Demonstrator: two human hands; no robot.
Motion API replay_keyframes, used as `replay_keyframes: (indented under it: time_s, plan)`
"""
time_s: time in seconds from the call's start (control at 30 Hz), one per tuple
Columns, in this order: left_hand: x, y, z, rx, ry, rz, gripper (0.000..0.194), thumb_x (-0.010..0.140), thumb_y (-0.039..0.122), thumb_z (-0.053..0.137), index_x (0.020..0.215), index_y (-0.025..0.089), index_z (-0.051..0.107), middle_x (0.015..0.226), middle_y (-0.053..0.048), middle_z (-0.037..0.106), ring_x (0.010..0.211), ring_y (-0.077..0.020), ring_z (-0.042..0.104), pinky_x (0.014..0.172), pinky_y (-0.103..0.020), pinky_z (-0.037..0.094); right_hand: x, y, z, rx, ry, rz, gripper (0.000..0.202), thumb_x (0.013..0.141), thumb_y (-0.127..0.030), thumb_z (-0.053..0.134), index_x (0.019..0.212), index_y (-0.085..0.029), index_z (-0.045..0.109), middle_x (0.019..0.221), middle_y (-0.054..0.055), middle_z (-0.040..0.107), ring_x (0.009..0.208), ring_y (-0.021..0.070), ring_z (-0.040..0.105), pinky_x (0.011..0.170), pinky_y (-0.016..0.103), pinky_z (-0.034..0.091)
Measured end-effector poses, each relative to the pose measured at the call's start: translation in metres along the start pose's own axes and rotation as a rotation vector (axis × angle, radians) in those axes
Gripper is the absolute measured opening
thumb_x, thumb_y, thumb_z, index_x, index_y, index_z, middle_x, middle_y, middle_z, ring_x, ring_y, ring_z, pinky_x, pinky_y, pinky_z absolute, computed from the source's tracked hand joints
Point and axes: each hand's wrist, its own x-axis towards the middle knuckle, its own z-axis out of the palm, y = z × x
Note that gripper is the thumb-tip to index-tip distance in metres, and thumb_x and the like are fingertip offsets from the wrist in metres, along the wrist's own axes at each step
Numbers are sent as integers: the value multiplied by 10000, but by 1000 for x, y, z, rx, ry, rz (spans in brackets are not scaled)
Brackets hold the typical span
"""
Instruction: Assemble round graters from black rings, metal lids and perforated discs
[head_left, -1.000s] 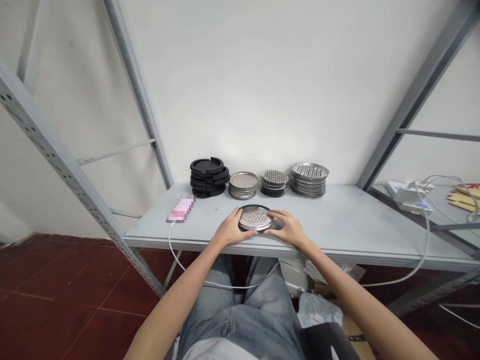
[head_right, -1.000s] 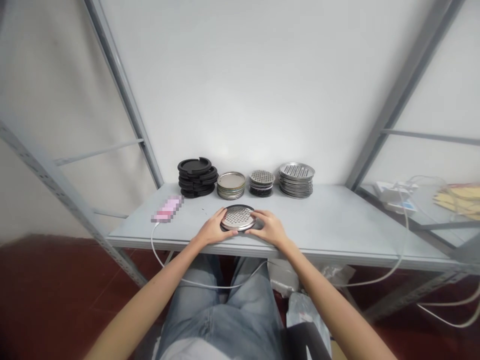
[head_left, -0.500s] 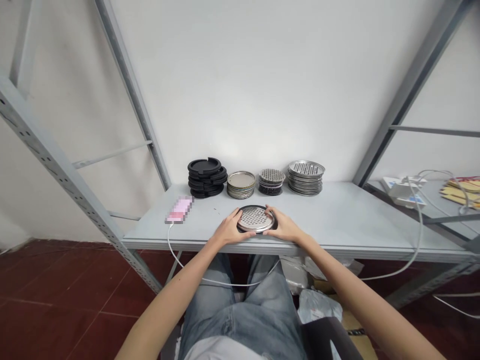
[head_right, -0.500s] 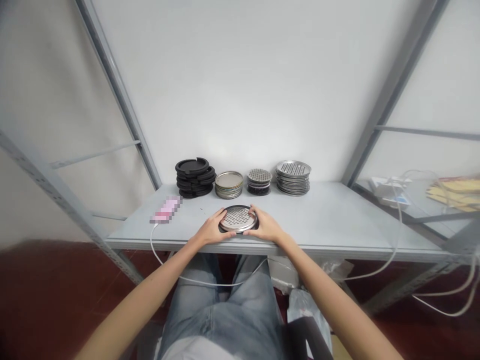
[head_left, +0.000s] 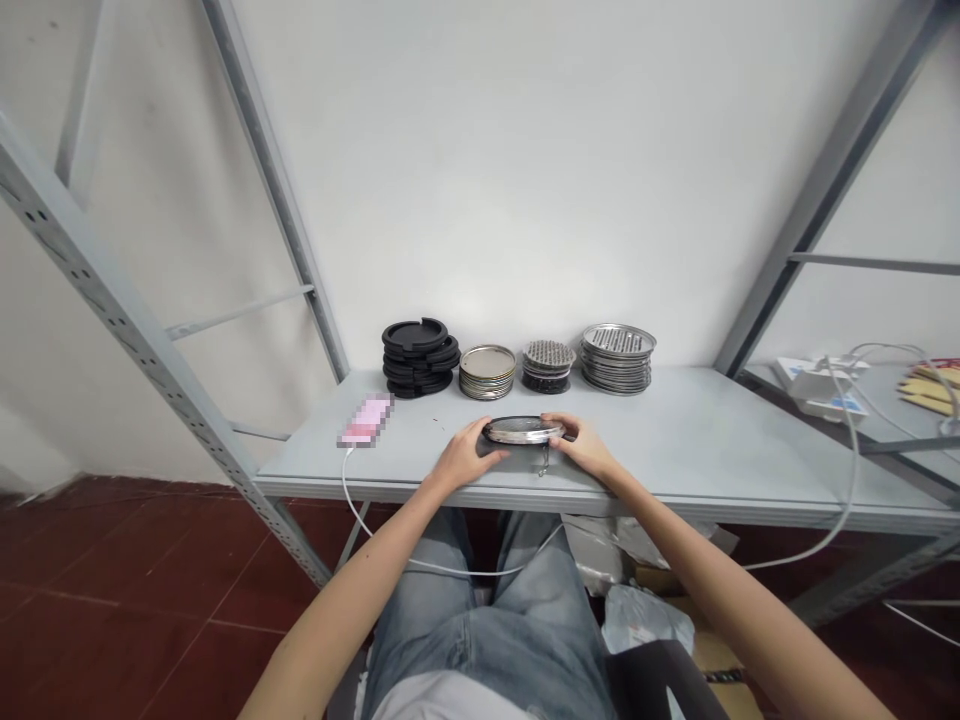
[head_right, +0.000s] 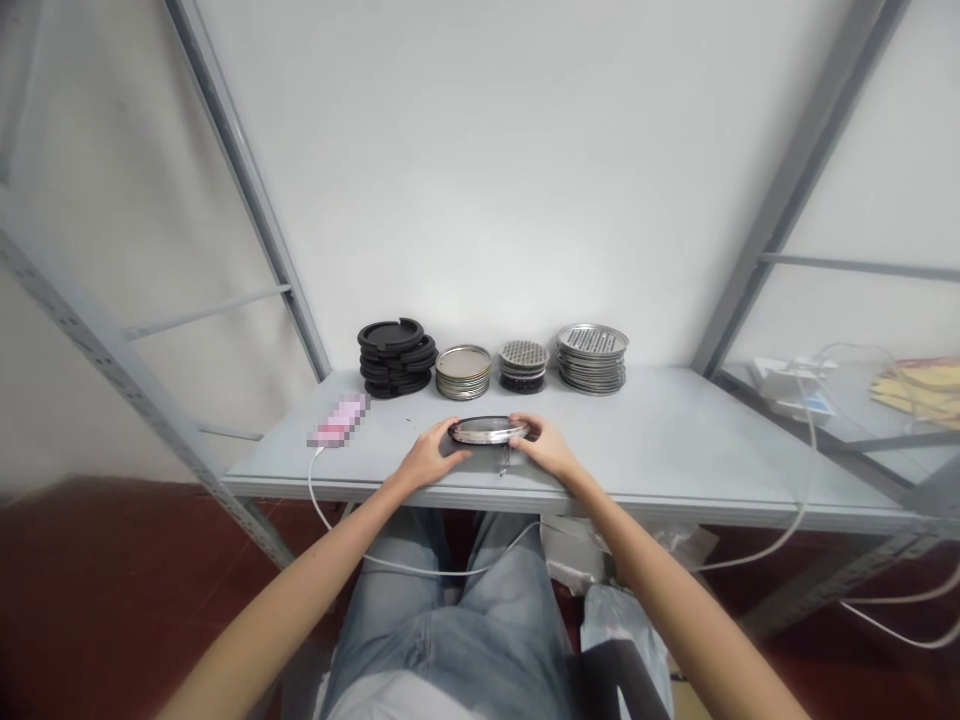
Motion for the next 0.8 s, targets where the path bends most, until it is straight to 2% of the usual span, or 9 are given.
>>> replay_keyframes:
  time_s: [0.1,0.23,0.4,0.5,0.6,0.7,0.8]
  plan:
    - [0,-1,1,2,6,-22,458,879,369,597,1292,187,516,1302,-102,588,1209,-237,552,1051,-392,431,1,2,-1,40,-29,-9,589,656,-500,720,1142,-177,634,1215,138,648,1120,315,612,987,486,472]
    - [-1,-5,4,42,-1,-32,435,891,325,585,1294,178,511,1306,-105,586,1216,-237,548,1056,-388,431,0,2,-3,12,-14,-69,642,692,-570,689,1206,-194,608,1303,134,593,1203,310,557,1059,489,408]
    - [-1,-9,7,119,16,-39,454,898,305,578,1323,176,482,1340,-113,562,1246,-244,529,1064,-399,429,-11,-10,-2,-235,96,-244,703,751,-601,637,1319,-208,510,1434,137,461,1310,311,443,1090,510,359]
    - [-3,-8,8,174,27,-33,478,892,290,586,1336,160,469,1366,-130,539,1274,-255,505,1070,-407,425,-21,-23,8,-479,88,-397,736,727,-557,692,1342,-213,482,1460,135,424,1323,312,421,1084,494,375]
    - [-3,-6,9,208,41,-42,477,881,304,602,1319,153,489,1336,-138,563,1252,-261,526,1060,-414,437,-26,-31,25,-650,122,-487,647,776,-481,668,1331,-197,495,1437,138,451,1305,303,442,1068,473,405]
    - [-3,-6,10,208,41,-34,486,868,305,616,1316,162,495,1333,-132,566,1253,-255,525,1064,-414,436,-22,-29,38,-752,207,-475,446,827,-315,606,1249,-175,571,1352,140,539,1267,302,484,1053,480,423]
    - [-2,-8,11,196,36,-43,503,864,281,610,1337,173,476,1373,-130,533,1289,-254,492,1090,-429,409,-14,-27,37,-769,143,-445,376,833,-198,549,1203,-199,615,1257,116,617,1212,290,542,1038,484,447]
